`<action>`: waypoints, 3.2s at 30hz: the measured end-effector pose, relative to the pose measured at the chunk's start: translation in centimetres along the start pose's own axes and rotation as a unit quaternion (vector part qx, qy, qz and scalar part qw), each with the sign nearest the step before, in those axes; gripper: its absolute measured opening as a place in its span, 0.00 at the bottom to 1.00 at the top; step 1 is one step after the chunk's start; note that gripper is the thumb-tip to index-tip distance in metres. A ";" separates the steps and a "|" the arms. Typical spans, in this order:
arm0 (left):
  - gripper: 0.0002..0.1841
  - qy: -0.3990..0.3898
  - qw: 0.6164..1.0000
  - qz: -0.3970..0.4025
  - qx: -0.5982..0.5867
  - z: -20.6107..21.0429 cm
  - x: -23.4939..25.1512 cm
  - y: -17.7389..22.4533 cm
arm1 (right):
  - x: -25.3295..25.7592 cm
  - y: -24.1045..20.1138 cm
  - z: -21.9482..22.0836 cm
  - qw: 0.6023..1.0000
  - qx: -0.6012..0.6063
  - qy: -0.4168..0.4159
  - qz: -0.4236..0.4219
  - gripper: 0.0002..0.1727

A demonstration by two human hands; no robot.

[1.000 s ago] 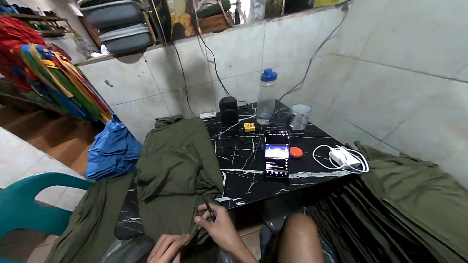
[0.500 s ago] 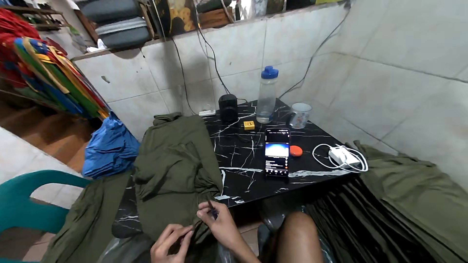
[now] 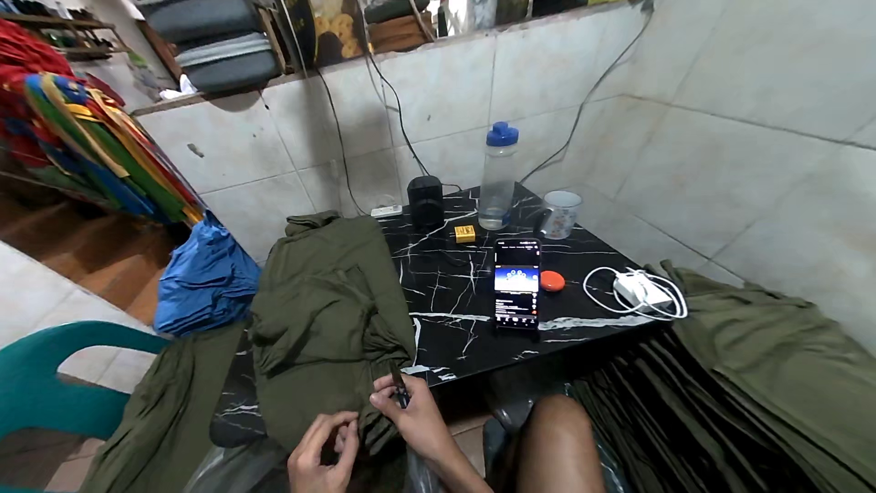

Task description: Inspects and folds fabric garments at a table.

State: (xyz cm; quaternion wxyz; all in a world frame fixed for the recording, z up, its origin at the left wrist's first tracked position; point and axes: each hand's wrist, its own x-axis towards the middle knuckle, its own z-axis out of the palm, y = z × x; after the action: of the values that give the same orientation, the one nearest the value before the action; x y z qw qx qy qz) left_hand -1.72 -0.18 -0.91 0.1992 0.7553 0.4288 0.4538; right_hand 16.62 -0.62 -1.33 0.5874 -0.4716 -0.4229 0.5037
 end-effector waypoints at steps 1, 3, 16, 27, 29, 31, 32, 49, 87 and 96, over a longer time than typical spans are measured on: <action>0.07 0.010 1.000 -0.008 -0.001 0.0 0.1 0.2 | 0.0 -0.1 0.0 1.000 0.004 0.002 0.007 0.11; 0.08 0.000 1.000 -0.011 -0.019 0.0 0.2 0.2 | 0.0 -0.1 -0.1 1.000 -0.001 0.004 0.003 0.09; 0.13 -0.062 0.993 -0.037 -0.091 -0.2 0.3 -0.5 | 0.3 0.3 -0.6 0.998 -0.054 -0.009 -0.033 0.07; 0.07 0.051 0.999 0.009 0.004 1.1 0.8 1.5 | 0.1 0.1 -0.2 0.990 -0.135 -0.035 -0.035 0.11; 0.06 0.055 0.998 0.020 0.001 1.6 1.0 1.7 | 0.1 0.1 0.1 0.988 -0.145 -0.032 -0.037 0.11; 0.05 0.059 0.997 -0.021 -0.052 2.1 1.2 2.6 | 0.0 0.1 0.2 0.989 -0.143 -0.026 -0.039 0.11; 0.06 0.068 0.994 -0.042 -0.078 2.3 1.4 3.1 | 0.0 0.1 0.3 0.989 -0.140 -0.023 -0.039 0.10; 0.09 0.066 0.980 -0.004 -0.187 4.2 1.6 1.5 | -0.1 -1.1 -1.0 0.974 -0.223 -0.027 -0.009 0.18; 0.11 0.141 0.973 -0.049 -0.178 4.8 1.3 2.9 | 0.1 -0.5 -0.3 0.995 -0.082 -0.051 -0.027 0.13; 0.10 0.178 0.957 -0.067 -0.218 5.5 2.0 3.0 | 0.2 -0.3 -0.2 0.985 -0.147 -0.064 -0.067 0.17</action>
State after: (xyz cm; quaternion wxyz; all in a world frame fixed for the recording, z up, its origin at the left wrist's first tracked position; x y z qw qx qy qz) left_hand 4.80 0.26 -0.59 0.3095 0.5696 0.3978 0.6492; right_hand 16.89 -0.49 -1.12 0.5157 -0.4903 -0.5600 0.4242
